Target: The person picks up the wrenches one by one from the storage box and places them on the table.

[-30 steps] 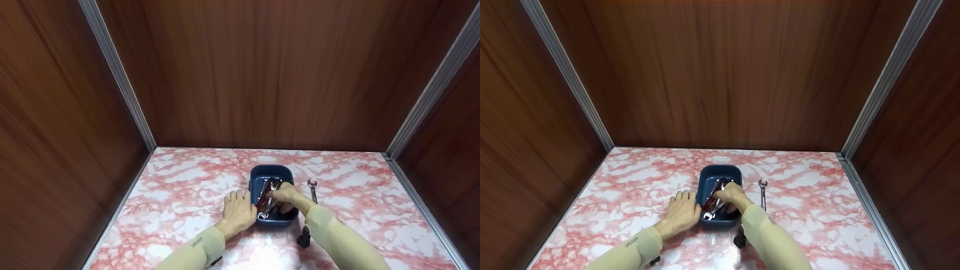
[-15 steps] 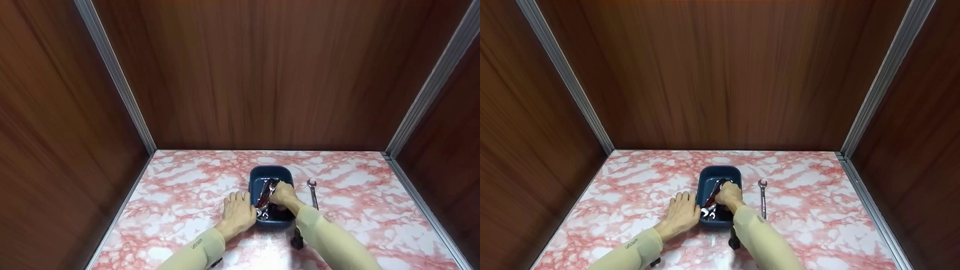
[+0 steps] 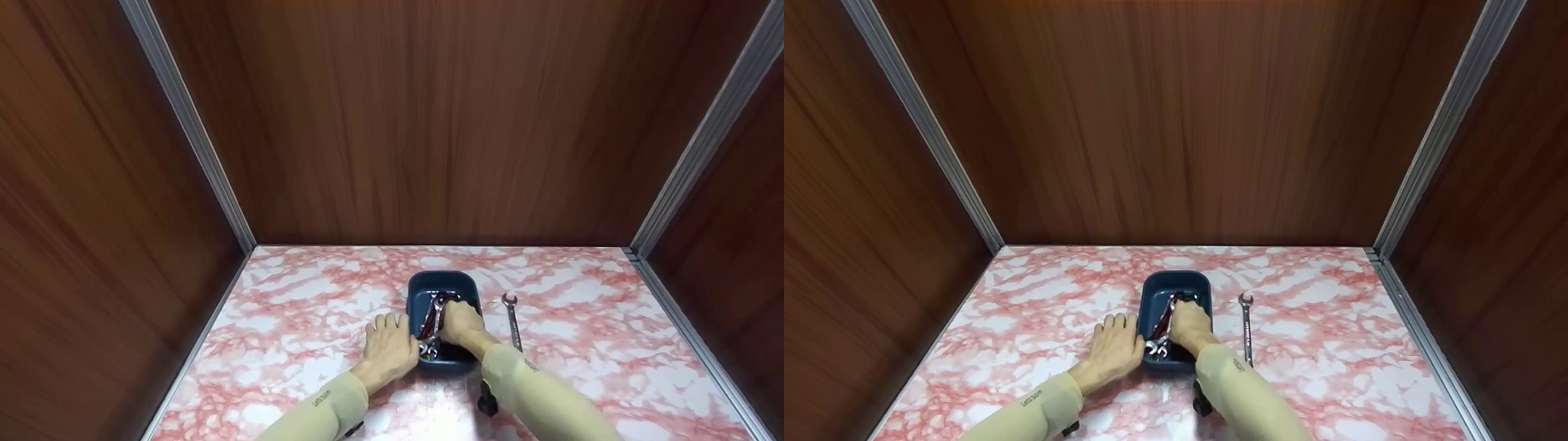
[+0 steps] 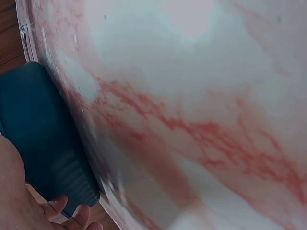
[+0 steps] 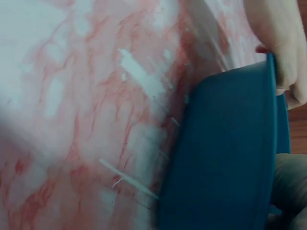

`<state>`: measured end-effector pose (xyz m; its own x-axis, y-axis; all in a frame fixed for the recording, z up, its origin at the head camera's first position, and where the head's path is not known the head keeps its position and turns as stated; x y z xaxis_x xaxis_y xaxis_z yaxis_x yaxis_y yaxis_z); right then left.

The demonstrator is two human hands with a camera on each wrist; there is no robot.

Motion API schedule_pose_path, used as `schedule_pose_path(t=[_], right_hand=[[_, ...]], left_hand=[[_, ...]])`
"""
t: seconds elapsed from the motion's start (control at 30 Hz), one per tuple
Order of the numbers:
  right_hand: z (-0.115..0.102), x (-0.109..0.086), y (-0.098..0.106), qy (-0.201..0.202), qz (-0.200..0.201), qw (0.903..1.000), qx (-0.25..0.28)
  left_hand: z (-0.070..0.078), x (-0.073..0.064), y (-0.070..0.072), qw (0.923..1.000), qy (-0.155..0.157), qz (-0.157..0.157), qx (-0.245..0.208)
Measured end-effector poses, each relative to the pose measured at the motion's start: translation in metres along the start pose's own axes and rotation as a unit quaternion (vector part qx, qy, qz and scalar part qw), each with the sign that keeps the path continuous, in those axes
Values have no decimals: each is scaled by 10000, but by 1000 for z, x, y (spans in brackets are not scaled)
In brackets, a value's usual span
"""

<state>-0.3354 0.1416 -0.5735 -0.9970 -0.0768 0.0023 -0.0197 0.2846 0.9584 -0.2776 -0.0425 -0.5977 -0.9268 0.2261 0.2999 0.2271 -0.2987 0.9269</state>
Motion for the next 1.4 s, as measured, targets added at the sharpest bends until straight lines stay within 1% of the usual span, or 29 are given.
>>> schedule_pose_path(t=[0.07,0.13,0.17,0.23,0.3,0.33,0.5,0.57,0.6,0.67,0.7,0.77,0.9,1.0,1.1,1.17,1.27,1.33,1.4], right_hand=[[-1,0,-2,370,94,9988,-306],[-1,-1,-2,890,249,9939,-602],[0,-2,-2,1181,355,9897,-729],[2,-3,-2,1781,580,9775,-972],[5,-4,-2,2356,817,9604,-1243],[6,-5,-2,2638,903,9502,-1391],[13,-4,-4,3918,1197,8895,-2025],[15,-3,-4,4275,1286,8672,-2207],[16,-3,-5,4397,1329,8584,-2285],[17,-2,-6,4554,1407,8446,-2437],[18,-1,-6,4594,1436,8404,-2492],[20,-1,-7,4629,1470,8361,-2551],[25,1,-7,4748,1476,8323,-2450],[31,3,-5,4871,1528,8301,-2242],[37,5,-2,4963,1668,8310,-1880],[41,6,0,4982,1799,8341,-1537],[46,8,4,4893,2013,8426,-1004],[47,8,6,4712,2151,8531,-625],[47,8,8,4444,2226,8672,-294]], left_hand=[[0,0,0,10000,-5,41,14],[1,0,0,10000,-15,86,37],[1,0,0,9999,-22,115,51],[1,0,0,9999,-27,144,87],[1,-1,0,9998,-43,169,107],[1,-1,0,9997,-67,202,113],[1,-2,-1,9991,-133,365,166],[0,-2,-2,9991,-107,360,183],[0,-2,-2,9992,-96,346,178],[0,-1,-3,9994,-76,311,163],[0,0,-3,9995,-64,278,155],[1,0,-3,9996,-55,233,145],[1,0,-2,9997,-37,168,149],[2,0,-3,9998,-32,134,121],[1,0,-3,9999,-21,99,83],[1,0,-3,10000,-4,60,62],[1,0,-3,10000,11,23,53],[1,0,-2,10000,14,20,42],[0,0,-3,10000,17,29,27]])
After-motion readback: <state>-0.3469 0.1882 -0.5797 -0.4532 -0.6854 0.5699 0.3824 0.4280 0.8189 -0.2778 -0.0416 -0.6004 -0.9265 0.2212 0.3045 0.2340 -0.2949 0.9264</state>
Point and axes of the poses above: each hand's wrist, its own x-axis towards the middle knuckle, its own y-axis out of the back of the hand, z = x × y, the point moved 1 cm from there along x, towards the middle knuckle, and after that the axes turned 4 degrees about -x, right-handed, at the moved point
